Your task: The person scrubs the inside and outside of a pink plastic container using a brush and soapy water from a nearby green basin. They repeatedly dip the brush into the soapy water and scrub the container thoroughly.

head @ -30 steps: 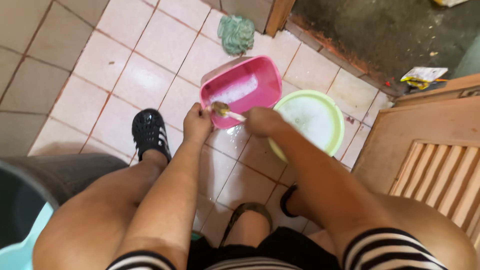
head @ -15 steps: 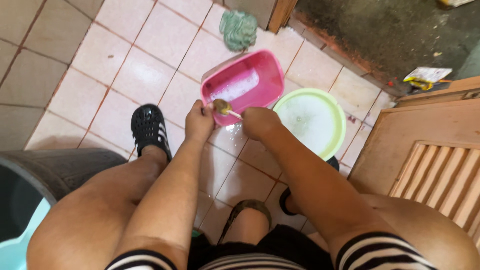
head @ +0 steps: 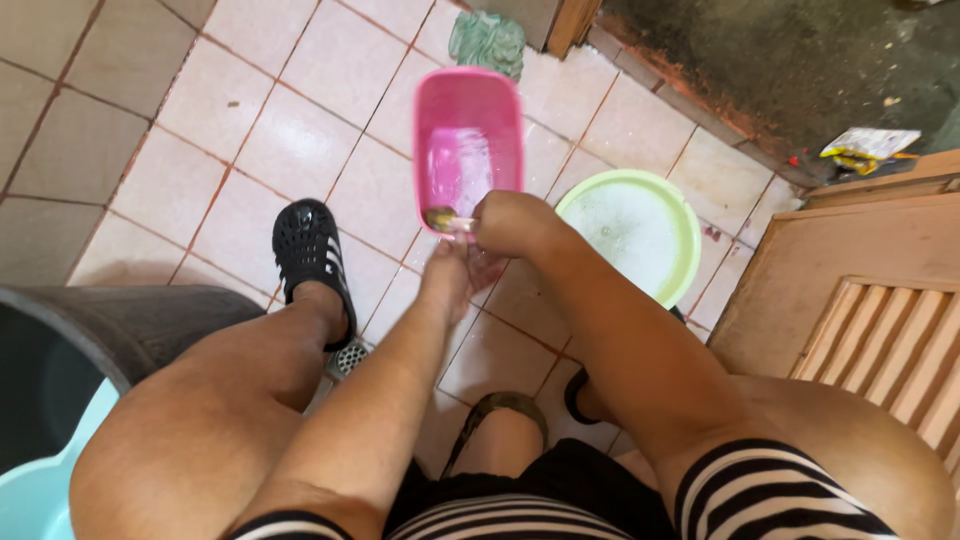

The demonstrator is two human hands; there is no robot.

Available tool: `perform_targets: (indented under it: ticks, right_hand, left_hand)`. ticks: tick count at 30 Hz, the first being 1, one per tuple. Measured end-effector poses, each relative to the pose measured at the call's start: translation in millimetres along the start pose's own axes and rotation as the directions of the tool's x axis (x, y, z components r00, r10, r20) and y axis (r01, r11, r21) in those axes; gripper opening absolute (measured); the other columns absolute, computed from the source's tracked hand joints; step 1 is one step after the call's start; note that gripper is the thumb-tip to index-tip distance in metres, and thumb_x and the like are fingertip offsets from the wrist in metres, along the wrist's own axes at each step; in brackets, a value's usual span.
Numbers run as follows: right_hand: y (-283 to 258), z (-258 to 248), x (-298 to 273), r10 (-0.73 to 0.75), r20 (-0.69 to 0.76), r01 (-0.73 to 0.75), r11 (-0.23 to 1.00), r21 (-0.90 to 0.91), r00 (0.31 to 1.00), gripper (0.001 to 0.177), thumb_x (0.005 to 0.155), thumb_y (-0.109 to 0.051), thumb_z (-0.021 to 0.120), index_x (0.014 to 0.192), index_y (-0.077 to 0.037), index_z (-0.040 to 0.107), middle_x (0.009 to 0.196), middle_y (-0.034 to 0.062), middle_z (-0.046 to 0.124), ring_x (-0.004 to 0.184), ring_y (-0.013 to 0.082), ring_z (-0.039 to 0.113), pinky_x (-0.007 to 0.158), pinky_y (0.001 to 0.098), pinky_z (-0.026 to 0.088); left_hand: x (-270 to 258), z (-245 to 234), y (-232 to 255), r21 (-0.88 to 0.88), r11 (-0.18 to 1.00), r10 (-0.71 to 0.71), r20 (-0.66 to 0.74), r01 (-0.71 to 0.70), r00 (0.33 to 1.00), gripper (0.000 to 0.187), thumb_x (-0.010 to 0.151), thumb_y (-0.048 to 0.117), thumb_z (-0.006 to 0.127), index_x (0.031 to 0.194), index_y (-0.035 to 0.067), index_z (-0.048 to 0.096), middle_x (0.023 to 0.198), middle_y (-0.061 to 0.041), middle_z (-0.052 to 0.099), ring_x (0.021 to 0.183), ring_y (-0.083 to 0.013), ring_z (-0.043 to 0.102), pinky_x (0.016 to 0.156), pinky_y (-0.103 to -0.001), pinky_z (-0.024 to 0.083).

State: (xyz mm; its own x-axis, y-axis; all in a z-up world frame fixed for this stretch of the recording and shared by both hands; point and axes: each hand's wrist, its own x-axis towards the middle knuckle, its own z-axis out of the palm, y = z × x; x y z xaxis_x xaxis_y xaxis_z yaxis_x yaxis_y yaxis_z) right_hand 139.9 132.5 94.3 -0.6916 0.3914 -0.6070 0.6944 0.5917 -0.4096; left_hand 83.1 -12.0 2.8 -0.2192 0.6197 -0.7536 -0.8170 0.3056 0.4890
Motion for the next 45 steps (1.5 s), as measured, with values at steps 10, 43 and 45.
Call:
perform_targets:
  ticks: [10,43,45]
  right_hand:
    - [-8.5,-21.7,-28.6,0.167,-0.082,-0.172,0.983,-0.061,0.983,0.027,0.091,-0.02,0.058,0.109,-0.014,0.076,0.107,0.0137,0.075,0.1,0.033,0.072,0.084,0.0464,0.056]
    - [-37.3,12.7,-84.1,-0.009,-0.068,0.036,0.91,0.413,0.998,0.036,0.099,-0.024,0.047,0.121,-0.007,0.07,0.096,0.0248,0.073,0.083,0.0436,0.071,0.08,0.0503,0.056]
    - [-25.4,28.2,-95.9,-0.021,-0.086,0.055,0.906,0.419,0.996,0.035,0.1,-0.023,0.046,0.118,-0.005,0.07,0.093,0.026,0.073,0.081,0.0442,0.071,0.079,0.0507,0.056]
  left_hand:
    - [10.2,-2.0,37.4,0.976,0.217,-0.354,0.049,0.031,0.934,0.034,0.092,0.031,0.052,0.113,0.017,0.074,0.103,0.003,0.078,0.085,-0.018,0.072,0.077,-0.044,0.054]
    - [-18.0,-80.5,119.0,0.967,0.227,0.541,-0.024,-0.118,0.841,0.024,0.095,0.03,0.073,0.102,0.009,0.065,0.098,-0.015,0.074,0.089,-0.0264,0.07,0.083,-0.039,0.054]
    - [-17.3,-73.9,90.1,0.895,0.39,0.531,-0.026,-0.218,0.847,0.022,0.094,0.029,0.072,0.1,0.009,0.066,0.106,-0.011,0.074,0.091,-0.025,0.072,0.081,-0.038,0.057]
